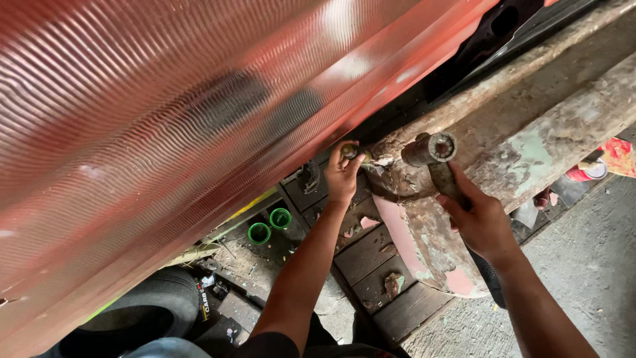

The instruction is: The person uses a hammer and a metal punch to repeatedly strike a metal panel resting on a wooden workbench. The person adjusts the punch position and continues hammering along the edge of the panel throughout the clip.

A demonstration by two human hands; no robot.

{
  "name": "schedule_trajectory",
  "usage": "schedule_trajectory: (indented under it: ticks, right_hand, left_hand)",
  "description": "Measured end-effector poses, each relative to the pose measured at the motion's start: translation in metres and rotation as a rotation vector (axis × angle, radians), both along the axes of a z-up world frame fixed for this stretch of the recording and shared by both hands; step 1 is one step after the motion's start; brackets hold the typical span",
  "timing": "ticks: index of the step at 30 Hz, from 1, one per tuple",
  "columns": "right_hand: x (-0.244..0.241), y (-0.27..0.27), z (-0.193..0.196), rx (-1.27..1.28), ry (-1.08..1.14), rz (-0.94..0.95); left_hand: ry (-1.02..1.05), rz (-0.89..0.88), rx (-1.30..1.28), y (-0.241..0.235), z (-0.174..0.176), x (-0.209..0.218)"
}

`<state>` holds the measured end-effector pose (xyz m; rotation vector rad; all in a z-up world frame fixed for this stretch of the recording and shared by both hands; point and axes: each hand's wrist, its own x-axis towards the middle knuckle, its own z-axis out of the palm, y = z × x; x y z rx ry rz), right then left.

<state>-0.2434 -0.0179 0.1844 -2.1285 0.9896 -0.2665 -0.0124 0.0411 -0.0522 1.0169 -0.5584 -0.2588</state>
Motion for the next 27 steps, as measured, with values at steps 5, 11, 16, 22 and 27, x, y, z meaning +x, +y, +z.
schedule_trajectory:
  ticks: [5,11,16,22,27]
  right_hand:
    - [-0.002,-0.003,-0.003,0.053,-0.020,-0.046]
    - [-0.005,-0.004,-0.001,0.076,-0.047,-0.068]
    - [-0.007,-0.004,-0.002,0.098,-0.052,-0.067]
    - [-0.008,-0.003,-0.003,0.063,0.000,-0.058]
    - [0.006,0.005,0.004,0.001,0.100,-0.005]
  left_hand:
    - [0.018,-0.019,-0.004,0.001,-0.002,-0.001]
    - [0.067,-0.044,-0.059,-0.002,-0.009,-0.004]
    - [0.063,-0.050,-0.105,-0.005,-0.012,-0.003]
    - [0.050,-0.083,-0.122,0.000,-0.011,-0.007]
    - [0.064,-0.093,-0.100,0.001,-0.003,-0.015]
